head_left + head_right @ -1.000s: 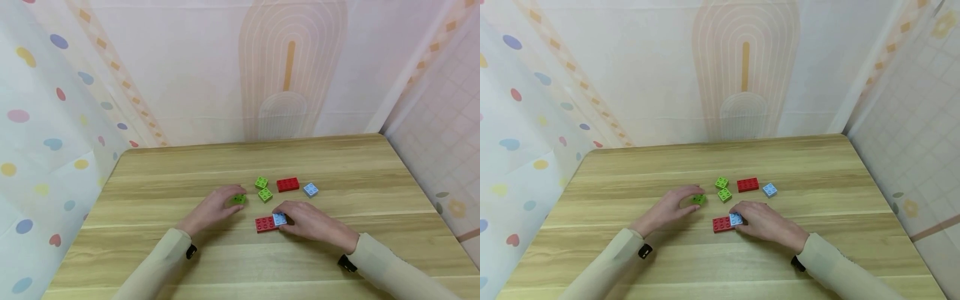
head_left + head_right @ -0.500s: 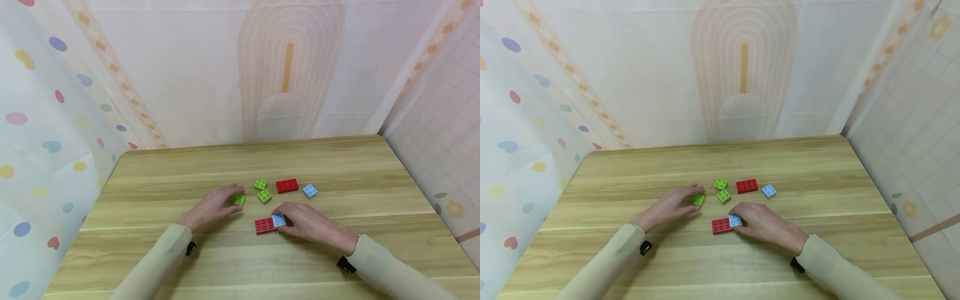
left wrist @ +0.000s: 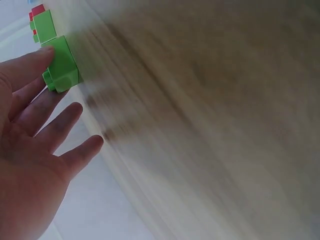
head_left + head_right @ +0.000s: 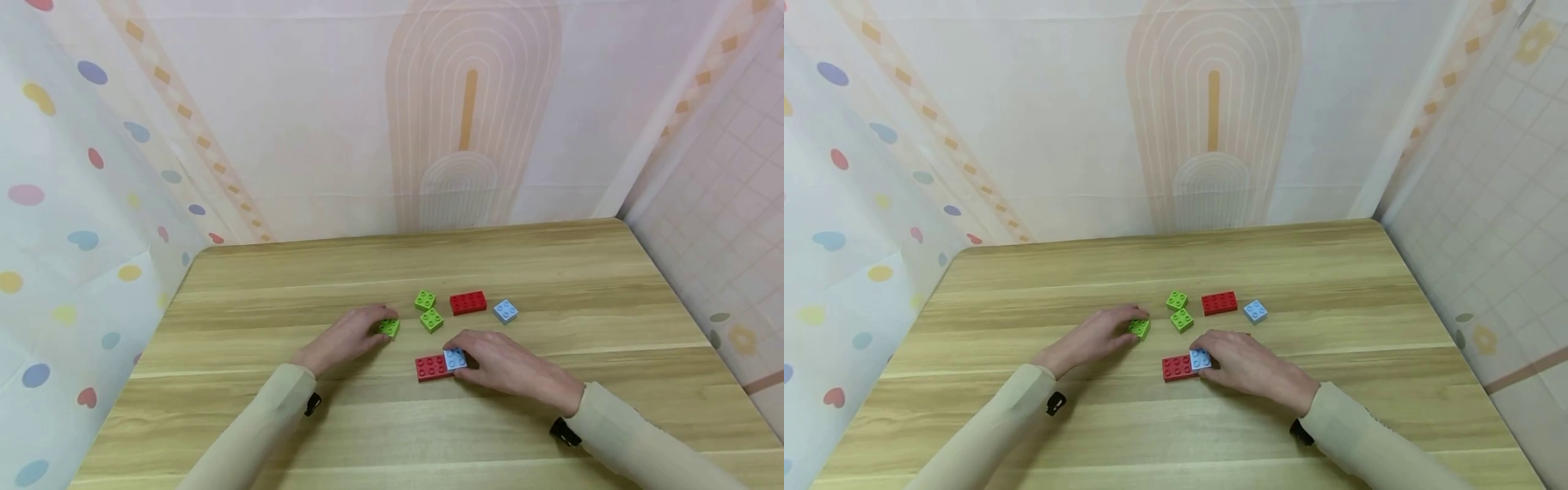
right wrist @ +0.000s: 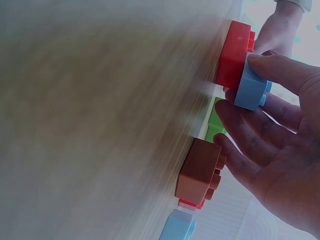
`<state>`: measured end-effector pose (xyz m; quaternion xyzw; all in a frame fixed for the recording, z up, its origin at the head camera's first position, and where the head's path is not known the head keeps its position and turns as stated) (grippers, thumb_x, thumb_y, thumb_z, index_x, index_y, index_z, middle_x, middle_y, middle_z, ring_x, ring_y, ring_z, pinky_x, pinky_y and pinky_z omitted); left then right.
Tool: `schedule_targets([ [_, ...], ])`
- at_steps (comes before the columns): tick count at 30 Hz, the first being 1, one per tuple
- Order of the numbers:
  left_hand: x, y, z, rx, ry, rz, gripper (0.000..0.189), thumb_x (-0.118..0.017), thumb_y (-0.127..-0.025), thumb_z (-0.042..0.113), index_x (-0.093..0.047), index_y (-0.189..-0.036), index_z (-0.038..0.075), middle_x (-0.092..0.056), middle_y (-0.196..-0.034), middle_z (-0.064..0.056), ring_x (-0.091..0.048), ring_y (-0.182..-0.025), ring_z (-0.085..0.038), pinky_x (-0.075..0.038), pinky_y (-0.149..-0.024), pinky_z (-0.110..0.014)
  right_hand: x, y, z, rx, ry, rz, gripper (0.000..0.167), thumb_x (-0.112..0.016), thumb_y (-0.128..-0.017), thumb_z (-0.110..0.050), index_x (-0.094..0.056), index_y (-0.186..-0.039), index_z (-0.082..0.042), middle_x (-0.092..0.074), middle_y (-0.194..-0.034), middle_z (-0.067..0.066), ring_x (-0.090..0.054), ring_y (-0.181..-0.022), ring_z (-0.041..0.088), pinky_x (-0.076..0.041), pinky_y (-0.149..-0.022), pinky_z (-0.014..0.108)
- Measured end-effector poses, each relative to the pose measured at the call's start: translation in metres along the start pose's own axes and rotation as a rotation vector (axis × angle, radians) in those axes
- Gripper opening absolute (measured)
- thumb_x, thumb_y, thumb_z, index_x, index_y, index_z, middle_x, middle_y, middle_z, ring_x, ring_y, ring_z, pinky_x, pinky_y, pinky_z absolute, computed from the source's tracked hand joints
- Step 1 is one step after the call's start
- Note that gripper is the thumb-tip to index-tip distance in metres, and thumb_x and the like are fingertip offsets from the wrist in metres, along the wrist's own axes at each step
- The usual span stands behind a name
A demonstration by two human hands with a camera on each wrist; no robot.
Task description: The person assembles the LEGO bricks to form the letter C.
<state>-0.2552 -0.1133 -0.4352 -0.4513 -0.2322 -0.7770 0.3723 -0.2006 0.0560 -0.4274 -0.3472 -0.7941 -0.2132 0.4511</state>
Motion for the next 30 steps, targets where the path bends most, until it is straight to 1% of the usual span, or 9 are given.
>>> schedule_targets([
  [4,0.002,0.001,0.001,0.003,-0.009,0.021,0.039,-0.073,-0.091,0.014,-0.063,-0.127,0.005,-0.064,-0.127,-0.010,-0.059,-0.118,-0.026,-0.045,-0.104,-0.043,0.002,0.000,-0.001,0.004,0.004,0.010,0.037,-0.077,-0.089,-0.023,-0.066,-0.122,-0.009,-0.067,-0.114,0.000,-0.062,-0.100,0.010,-0.054,-0.084,0.029],
  [9,0.005,0.004,0.004,0.006,-0.025,0.061,0.040,-0.075,-0.089,0.018,-0.064,-0.126,0.005,-0.065,-0.127,-0.009,-0.060,-0.118,-0.024,-0.046,-0.103,-0.042,0.003,0.001,-0.001,0.009,0.013,0.021,0.037,-0.077,-0.089,-0.023,-0.067,-0.121,-0.009,-0.067,-0.113,0.000,-0.062,-0.099,0.009,-0.054,-0.083,0.028],
  [13,0.007,0.007,0.007,0.005,-0.009,0.084,0.041,-0.075,-0.089,0.018,-0.064,-0.126,0.005,-0.066,-0.126,-0.009,-0.062,-0.114,-0.023,-0.049,-0.100,-0.041,0.003,0.001,-0.002,0.012,0.017,0.022,0.037,-0.077,-0.089,-0.024,-0.067,-0.121,-0.009,-0.067,-0.113,0.000,-0.062,-0.100,0.010,-0.055,-0.084,0.029],
  [19,0.007,0.012,0.014,-0.005,0.013,0.104,0.040,-0.074,-0.090,0.018,-0.063,-0.126,0.006,-0.066,-0.125,-0.009,-0.065,-0.109,-0.022,-0.052,-0.096,-0.037,0.003,0.001,-0.002,0.014,0.023,0.028,0.037,-0.077,-0.089,-0.024,-0.067,-0.121,-0.008,-0.068,-0.113,0.000,-0.062,-0.100,0.010,-0.055,-0.084,0.030],
  [25,0.008,0.016,0.021,-0.032,0.034,0.126,0.039,-0.074,-0.091,0.019,-0.063,-0.126,0.004,-0.066,-0.125,-0.011,-0.064,-0.113,-0.025,-0.051,-0.097,-0.039,0.003,0.001,-0.003,0.018,0.025,0.031,0.037,-0.077,-0.088,-0.023,-0.067,-0.120,-0.008,-0.068,-0.113,0.000,-0.062,-0.100,0.010,-0.055,-0.084,0.029],
  [30,0.006,0.019,0.027,-0.032,0.060,0.119,0.039,-0.073,-0.092,0.020,-0.063,-0.127,0.006,-0.065,-0.127,-0.009,-0.063,-0.114,-0.025,-0.051,-0.097,-0.039,0.003,0.001,-0.003,0.011,0.022,0.028,0.037,-0.077,-0.088,-0.023,-0.067,-0.120,-0.008,-0.067,-0.113,0.000,-0.062,-0.100,0.010,-0.055,-0.085,0.030],
])
Point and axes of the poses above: each hand's wrist, its own y-axis away from the middle knuckle, its own x-axis out of the back of the hand, z = x × y, the point moved 10 cm from there along -y, towards the middle knuckle
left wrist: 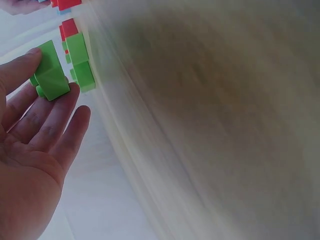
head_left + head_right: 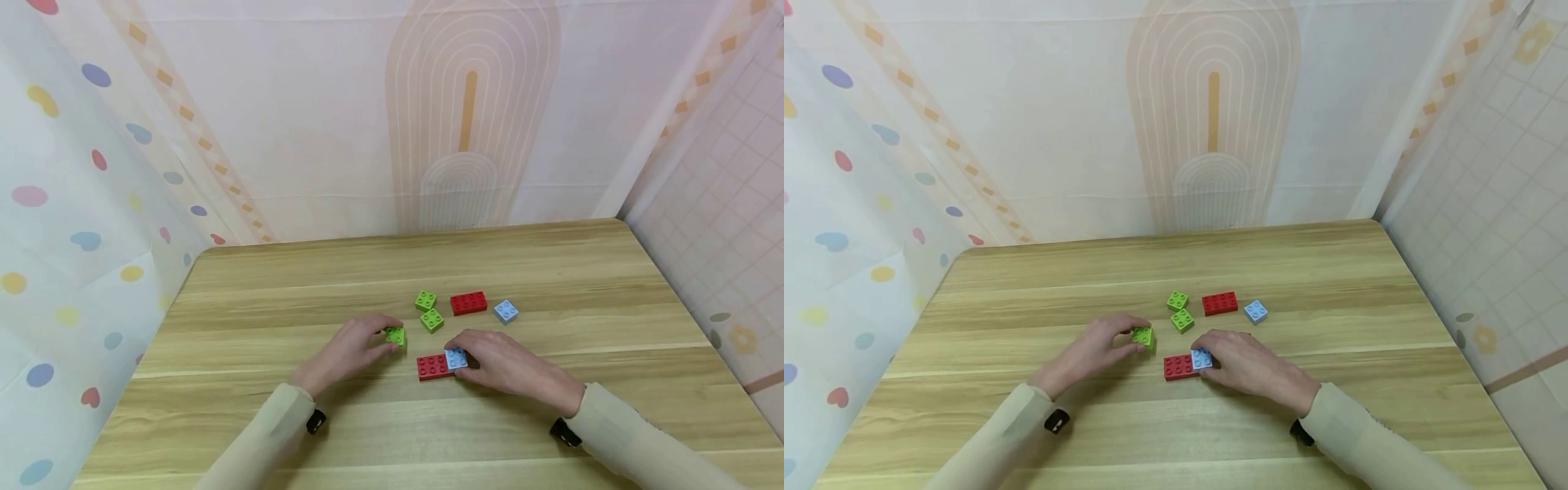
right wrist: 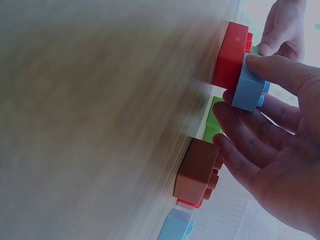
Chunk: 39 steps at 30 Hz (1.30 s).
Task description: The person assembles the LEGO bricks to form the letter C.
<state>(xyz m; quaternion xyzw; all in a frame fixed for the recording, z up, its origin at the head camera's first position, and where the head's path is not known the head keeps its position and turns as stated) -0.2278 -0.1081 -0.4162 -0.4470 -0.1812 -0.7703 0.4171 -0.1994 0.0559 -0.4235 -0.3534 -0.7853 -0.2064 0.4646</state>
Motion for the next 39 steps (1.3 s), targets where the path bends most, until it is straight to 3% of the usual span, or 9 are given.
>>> schedule_targets([
  [6,-0.003,0.003,0.005,0.027,0.014,-0.018,0.039,-0.072,-0.093,0.025,-0.064,-0.128,0.010,-0.065,-0.127,-0.006,-0.062,-0.115,-0.021,-0.051,-0.097,-0.037,0.000,0.000,0.000,-0.008,0.002,-0.001,0.037,-0.077,-0.088,-0.024,-0.067,-0.121,-0.009,-0.067,-0.114,0.000,-0.062,-0.101,0.011,-0.054,-0.087,0.032],
  [24,-0.014,0.008,0.030,-0.020,0.023,-0.048,0.039,-0.071,-0.093,0.025,-0.064,-0.128,0.009,-0.066,-0.125,-0.004,-0.063,-0.112,-0.017,-0.051,-0.096,-0.034,0.000,0.000,0.001,-0.010,-0.003,-0.006,0.037,-0.077,-0.088,-0.024,-0.067,-0.120,-0.009,-0.067,-0.113,0.000,-0.061,-0.098,0.009,-0.054,-0.084,0.030],
  [39,-0.025,0.005,0.035,-0.037,0.000,-0.074,0.038,-0.072,-0.093,0.027,-0.065,-0.126,0.010,-0.067,-0.122,-0.003,-0.064,-0.109,-0.015,-0.053,-0.093,-0.031,-0.001,0.000,0.001,-0.002,-0.011,-0.008,0.037,-0.077,-0.089,-0.024,-0.066,-0.121,-0.009,-0.067,-0.113,0.000,-0.061,-0.098,0.009,-0.055,-0.082,0.028],
])
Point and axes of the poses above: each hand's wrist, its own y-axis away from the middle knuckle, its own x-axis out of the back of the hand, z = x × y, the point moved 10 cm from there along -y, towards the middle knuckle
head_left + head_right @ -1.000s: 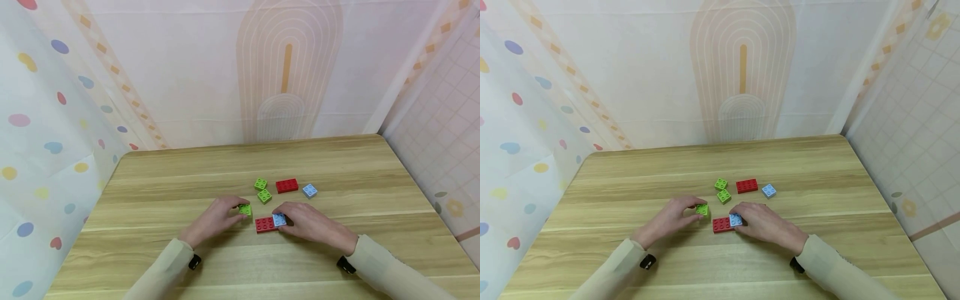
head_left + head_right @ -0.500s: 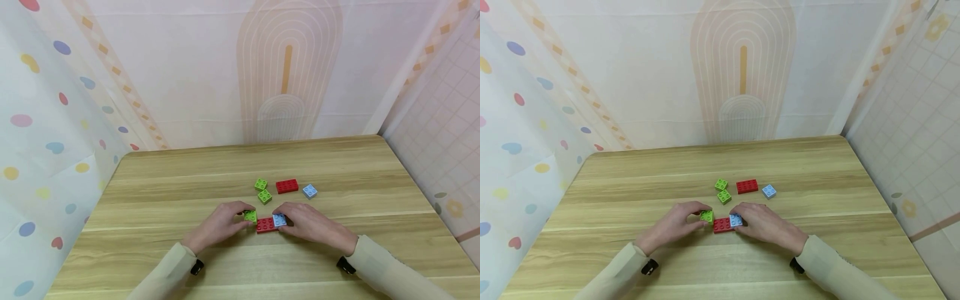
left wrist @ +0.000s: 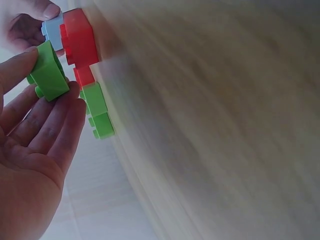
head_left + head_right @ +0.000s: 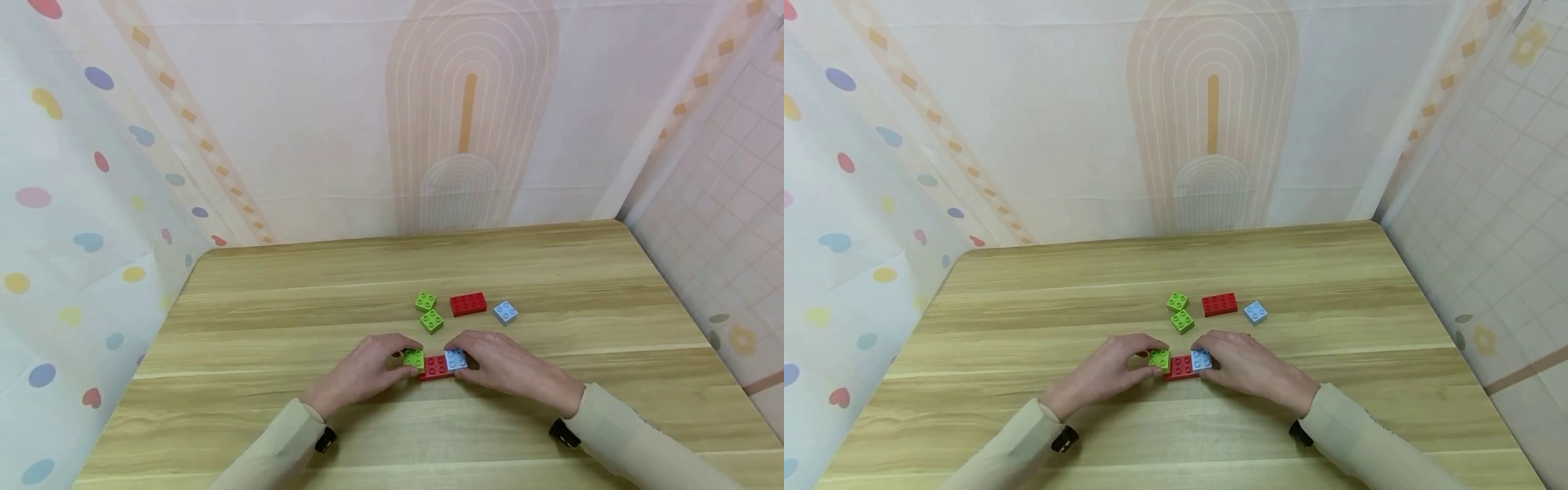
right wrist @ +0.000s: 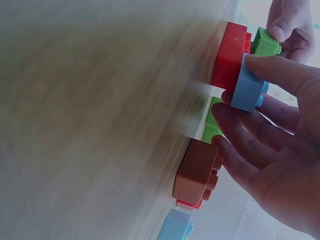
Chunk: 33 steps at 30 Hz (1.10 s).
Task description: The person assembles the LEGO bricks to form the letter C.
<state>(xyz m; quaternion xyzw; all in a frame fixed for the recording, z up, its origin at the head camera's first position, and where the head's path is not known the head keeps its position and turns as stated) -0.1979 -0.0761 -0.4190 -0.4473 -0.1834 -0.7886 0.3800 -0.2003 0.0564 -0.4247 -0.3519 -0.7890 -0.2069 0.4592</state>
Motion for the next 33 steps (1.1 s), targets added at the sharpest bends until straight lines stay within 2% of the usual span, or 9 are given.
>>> schedule_targets([
  [13,-0.0077,-0.0007,-0.0001,0.023,-0.039,-0.003,0.036,-0.073,-0.092,0.025,-0.066,-0.124,0.010,-0.069,-0.120,-0.003,-0.064,-0.107,-0.015,-0.053,-0.092,-0.033,-0.0005,-0.0003,-0.0005,0.007,-0.002,0.003,0.036,-0.077,-0.088,-0.024,-0.067,-0.120,-0.009,-0.067,-0.112,-0.001,-0.061,-0.096,0.008,-0.054,-0.081,0.027],
  [23,-0.0058,-0.0024,0.0076,-0.026,-0.079,0.014,0.033,-0.073,-0.092,0.027,-0.069,-0.120,0.010,-0.070,-0.114,-0.001,-0.064,-0.100,-0.009,-0.054,-0.088,-0.031,0.0001,0.0000,-0.0006,0.010,-0.005,0.003,0.036,-0.077,-0.089,-0.023,-0.066,-0.120,-0.009,-0.066,-0.112,-0.001,-0.061,-0.096,0.008,-0.055,-0.081,0.028],
  [33,-0.0055,-0.0038,0.0062,-0.025,-0.070,0.015,0.032,-0.076,-0.090,0.026,-0.071,-0.117,0.010,-0.071,-0.111,-0.001,-0.065,-0.098,-0.009,-0.054,-0.087,-0.032,-0.0002,-0.0002,-0.0006,0.010,-0.008,0.006,0.037,-0.077,-0.088,-0.022,-0.066,-0.120,-0.009,-0.067,-0.112,0.000,-0.062,-0.097,0.009,-0.055,-0.082,0.028],
])
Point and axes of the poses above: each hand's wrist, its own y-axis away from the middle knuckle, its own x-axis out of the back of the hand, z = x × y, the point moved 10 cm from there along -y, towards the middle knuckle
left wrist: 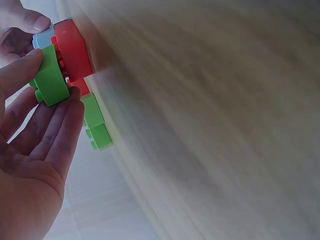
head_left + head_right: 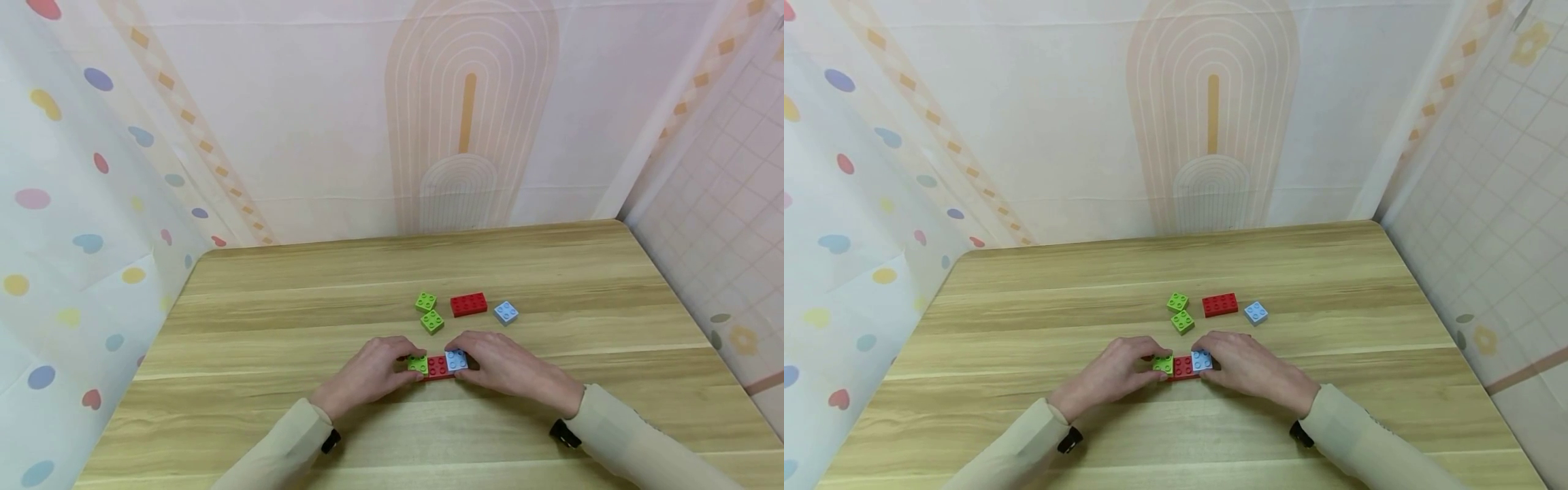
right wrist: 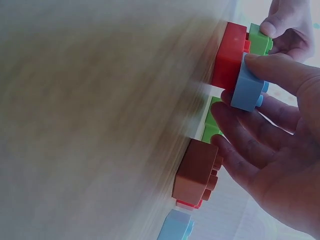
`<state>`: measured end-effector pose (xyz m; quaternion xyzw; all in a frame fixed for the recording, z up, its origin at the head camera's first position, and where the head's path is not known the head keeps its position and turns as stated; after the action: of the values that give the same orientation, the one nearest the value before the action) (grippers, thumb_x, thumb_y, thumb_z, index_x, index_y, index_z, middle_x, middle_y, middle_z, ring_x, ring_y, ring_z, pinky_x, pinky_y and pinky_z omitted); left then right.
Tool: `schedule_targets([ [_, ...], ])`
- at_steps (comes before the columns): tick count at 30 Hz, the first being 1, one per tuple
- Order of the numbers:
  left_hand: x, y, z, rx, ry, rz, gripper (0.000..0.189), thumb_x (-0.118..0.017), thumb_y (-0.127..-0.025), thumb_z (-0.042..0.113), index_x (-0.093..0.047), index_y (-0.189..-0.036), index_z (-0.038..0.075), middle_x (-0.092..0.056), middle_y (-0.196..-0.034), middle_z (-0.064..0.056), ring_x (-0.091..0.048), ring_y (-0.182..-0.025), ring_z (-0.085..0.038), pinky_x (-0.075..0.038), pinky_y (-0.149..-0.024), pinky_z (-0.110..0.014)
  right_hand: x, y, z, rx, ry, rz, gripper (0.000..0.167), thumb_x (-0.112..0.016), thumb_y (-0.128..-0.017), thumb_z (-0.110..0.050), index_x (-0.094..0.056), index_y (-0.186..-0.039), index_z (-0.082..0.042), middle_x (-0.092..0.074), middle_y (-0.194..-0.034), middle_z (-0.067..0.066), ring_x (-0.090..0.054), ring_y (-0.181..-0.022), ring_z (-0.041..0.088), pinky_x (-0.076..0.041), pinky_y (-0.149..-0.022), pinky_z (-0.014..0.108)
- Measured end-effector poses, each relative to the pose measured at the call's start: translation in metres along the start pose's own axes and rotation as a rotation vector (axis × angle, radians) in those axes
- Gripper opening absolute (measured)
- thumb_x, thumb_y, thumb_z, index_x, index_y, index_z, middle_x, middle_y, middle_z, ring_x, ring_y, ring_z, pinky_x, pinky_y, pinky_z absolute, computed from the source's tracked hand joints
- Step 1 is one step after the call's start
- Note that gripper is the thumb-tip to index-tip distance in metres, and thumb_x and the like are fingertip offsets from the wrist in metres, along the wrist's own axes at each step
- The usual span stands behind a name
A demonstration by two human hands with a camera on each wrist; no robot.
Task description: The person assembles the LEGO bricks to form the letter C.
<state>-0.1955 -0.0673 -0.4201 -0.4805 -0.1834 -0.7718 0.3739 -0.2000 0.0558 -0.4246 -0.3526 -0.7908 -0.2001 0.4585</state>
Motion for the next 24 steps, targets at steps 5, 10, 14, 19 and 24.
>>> schedule_targets([
  [5,0.0005,-0.0007,-0.0015,0.007,0.016,-0.004,0.031,-0.077,-0.089,0.026,-0.072,-0.115,0.010,-0.071,-0.109,0.000,-0.064,-0.095,-0.007,-0.055,-0.085,-0.030,-0.0003,0.0001,0.0002,-0.001,0.008,-0.004,0.037,-0.077,-0.088,-0.023,-0.066,-0.121,-0.009,-0.067,-0.112,0.000,-0.062,-0.098,0.010,-0.055,-0.081,0.028],
  [10,0.0012,-0.0014,-0.0026,0.010,0.025,-0.002,0.031,-0.077,-0.088,0.026,-0.072,-0.114,0.010,-0.072,-0.109,-0.001,-0.063,-0.093,-0.007,-0.055,-0.083,-0.028,0.0000,0.0001,0.0007,-0.010,0.009,-0.008,0.037,-0.076,-0.089,-0.023,-0.066,-0.121,-0.009,-0.067,-0.112,0.000,-0.062,-0.097,0.009,-0.055,-0.081,0.028],
  [14,0.0011,-0.0016,-0.0042,0.011,0.032,0.002,0.030,-0.078,-0.087,0.025,-0.072,-0.113,0.010,-0.072,-0.107,0.000,-0.063,-0.091,-0.006,-0.054,-0.081,-0.027,0.0000,-0.0001,0.0005,-0.014,0.003,-0.013,0.036,-0.076,-0.089,-0.024,-0.066,-0.121,-0.009,-0.067,-0.112,0.000,-0.061,-0.097,0.008,-0.055,-0.082,0.029],
  [19,0.0002,-0.0010,-0.0052,0.017,0.037,-0.001,0.029,-0.079,-0.087,0.025,-0.072,-0.111,0.010,-0.071,-0.103,0.001,-0.061,-0.086,-0.005,-0.054,-0.078,-0.026,-0.0001,-0.0004,0.0002,-0.010,-0.001,-0.017,0.036,-0.077,-0.089,-0.025,-0.067,-0.120,-0.010,-0.067,-0.112,-0.001,-0.061,-0.096,0.008,-0.054,-0.082,0.029],
  [24,-0.0018,-0.0024,-0.0036,0.023,0.022,-0.015,0.029,-0.078,-0.088,0.026,-0.072,-0.112,0.010,-0.070,-0.102,0.002,-0.060,-0.085,-0.005,-0.053,-0.077,-0.025,-0.0005,0.0001,0.0009,-0.010,-0.002,-0.015,0.036,-0.077,-0.089,-0.025,-0.067,-0.120,-0.010,-0.067,-0.111,-0.001,-0.061,-0.096,0.008,-0.054,-0.081,0.028],
])
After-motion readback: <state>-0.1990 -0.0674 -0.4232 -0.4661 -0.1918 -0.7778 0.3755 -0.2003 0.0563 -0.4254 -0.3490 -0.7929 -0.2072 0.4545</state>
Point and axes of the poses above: each hand's wrist, its own y-axis away from the middle knuckle, its own x-axis out of the back of the hand, z = x × y, the point moved 10 cm from there along -y, towards the middle knuckle
